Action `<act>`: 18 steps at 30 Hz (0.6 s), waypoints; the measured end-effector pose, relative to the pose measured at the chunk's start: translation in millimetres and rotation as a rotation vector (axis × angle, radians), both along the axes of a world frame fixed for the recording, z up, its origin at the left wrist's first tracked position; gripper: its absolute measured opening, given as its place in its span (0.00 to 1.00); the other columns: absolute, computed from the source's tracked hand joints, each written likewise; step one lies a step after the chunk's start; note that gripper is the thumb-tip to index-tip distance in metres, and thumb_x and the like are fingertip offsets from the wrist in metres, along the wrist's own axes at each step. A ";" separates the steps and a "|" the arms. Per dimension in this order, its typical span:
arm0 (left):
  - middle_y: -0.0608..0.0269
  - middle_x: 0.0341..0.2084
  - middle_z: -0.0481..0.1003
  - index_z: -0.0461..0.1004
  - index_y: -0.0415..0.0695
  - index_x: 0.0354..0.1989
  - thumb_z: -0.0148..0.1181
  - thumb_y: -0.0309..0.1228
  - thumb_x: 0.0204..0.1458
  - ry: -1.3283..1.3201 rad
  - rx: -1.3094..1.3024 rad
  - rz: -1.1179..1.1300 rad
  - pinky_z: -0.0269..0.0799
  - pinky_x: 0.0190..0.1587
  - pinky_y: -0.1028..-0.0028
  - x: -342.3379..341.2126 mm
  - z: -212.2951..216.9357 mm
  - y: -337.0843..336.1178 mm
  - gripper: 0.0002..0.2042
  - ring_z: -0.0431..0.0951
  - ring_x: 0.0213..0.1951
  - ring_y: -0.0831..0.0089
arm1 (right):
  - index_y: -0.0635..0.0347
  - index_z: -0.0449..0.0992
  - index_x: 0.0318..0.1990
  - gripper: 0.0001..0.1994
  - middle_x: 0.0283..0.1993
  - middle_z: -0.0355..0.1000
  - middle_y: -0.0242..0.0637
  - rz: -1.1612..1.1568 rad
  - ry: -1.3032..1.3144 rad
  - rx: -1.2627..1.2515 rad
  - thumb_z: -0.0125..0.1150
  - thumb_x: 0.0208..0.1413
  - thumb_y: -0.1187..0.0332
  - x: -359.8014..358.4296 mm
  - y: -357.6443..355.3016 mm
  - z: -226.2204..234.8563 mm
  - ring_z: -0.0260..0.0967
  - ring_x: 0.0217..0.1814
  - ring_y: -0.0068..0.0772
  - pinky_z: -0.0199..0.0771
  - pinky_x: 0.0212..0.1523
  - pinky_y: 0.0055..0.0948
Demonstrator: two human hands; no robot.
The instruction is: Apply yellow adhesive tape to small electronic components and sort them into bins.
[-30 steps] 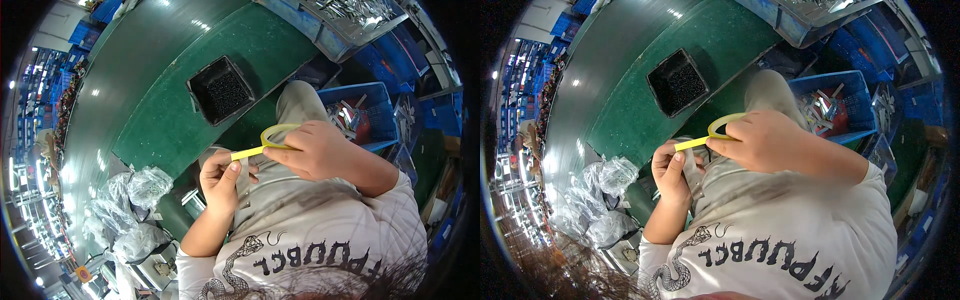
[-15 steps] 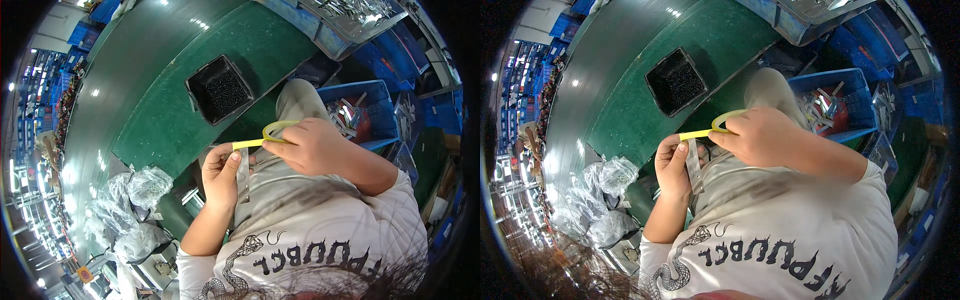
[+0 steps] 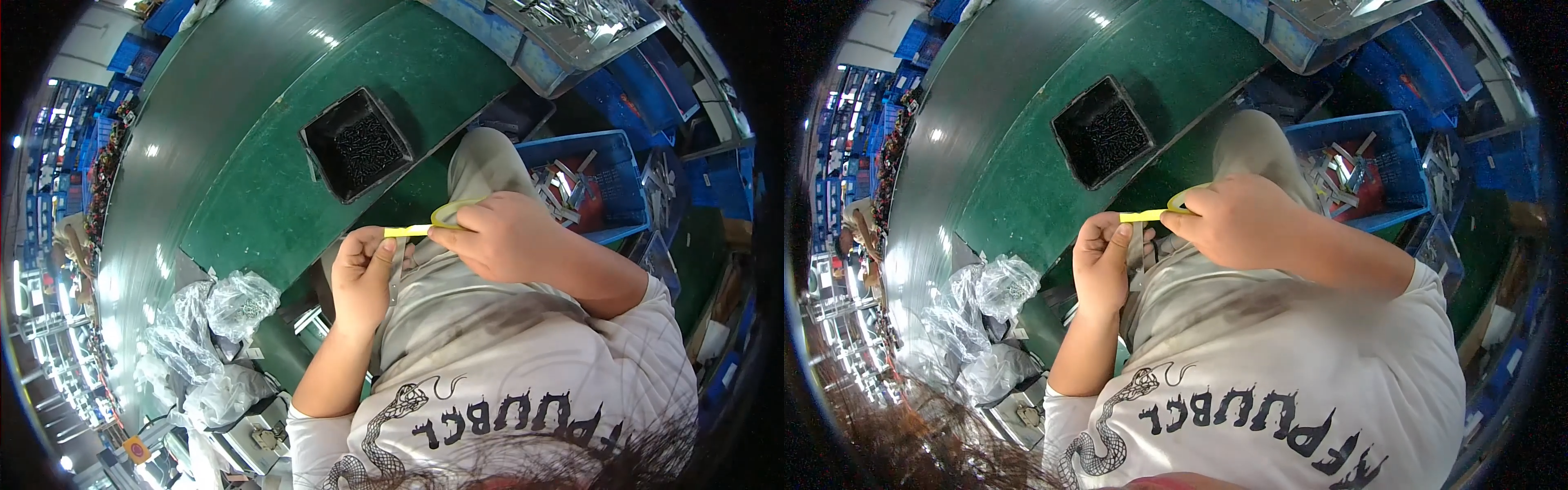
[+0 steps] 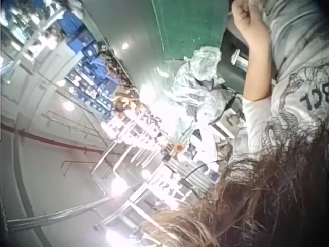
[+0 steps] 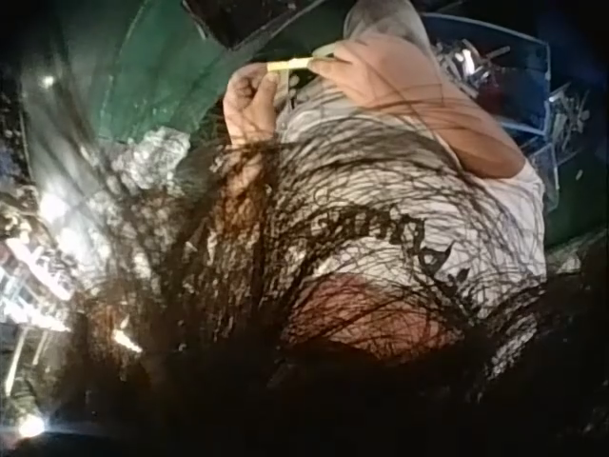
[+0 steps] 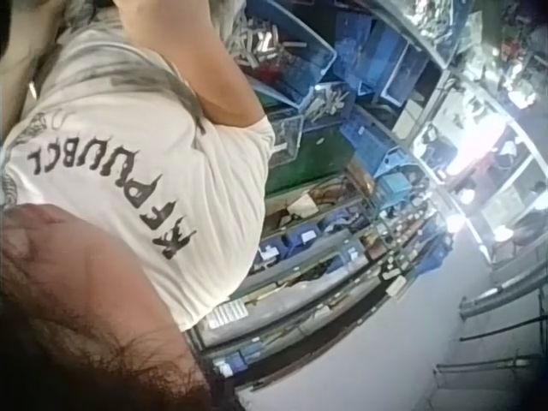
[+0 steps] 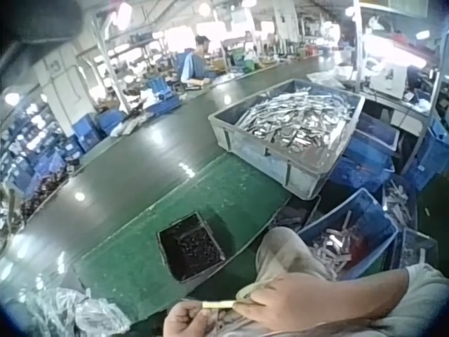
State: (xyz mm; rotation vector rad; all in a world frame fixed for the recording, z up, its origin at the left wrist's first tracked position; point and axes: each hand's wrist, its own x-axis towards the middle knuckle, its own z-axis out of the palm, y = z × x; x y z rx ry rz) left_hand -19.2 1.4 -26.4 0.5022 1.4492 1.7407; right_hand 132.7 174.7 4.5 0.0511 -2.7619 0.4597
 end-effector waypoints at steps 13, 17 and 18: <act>0.61 0.34 0.73 0.63 0.39 0.45 0.48 0.22 0.63 0.056 -0.082 0.052 0.72 0.30 0.76 6.4 -11.7 4.8 0.05 0.76 0.29 0.77 | 0.54 0.79 0.46 0.18 0.35 0.71 0.32 -0.016 -0.082 0.008 0.64 0.45 0.69 -3.7 -10.4 -3.6 0.70 0.25 0.33 0.71 0.26 0.31; 0.61 0.34 0.73 0.64 0.39 0.45 0.45 0.23 0.64 -0.048 -0.083 0.062 0.72 0.29 0.76 6.3 -9.6 5.3 0.04 0.74 0.27 0.77 | 0.55 0.78 0.47 0.18 0.32 0.68 0.31 -0.017 -0.067 -0.004 0.65 0.45 0.69 -4.3 -9.7 -4.4 0.68 0.23 0.33 0.68 0.24 0.31; 0.61 0.34 0.73 0.64 0.39 0.45 0.44 0.24 0.65 -0.118 -0.077 0.062 0.72 0.29 0.76 5.4 -8.0 5.3 0.04 0.74 0.27 0.76 | 0.56 0.78 0.47 0.18 0.31 0.67 0.31 -0.023 -0.068 -0.002 0.65 0.45 0.69 -4.4 -9.1 -3.9 0.67 0.22 0.33 0.68 0.24 0.31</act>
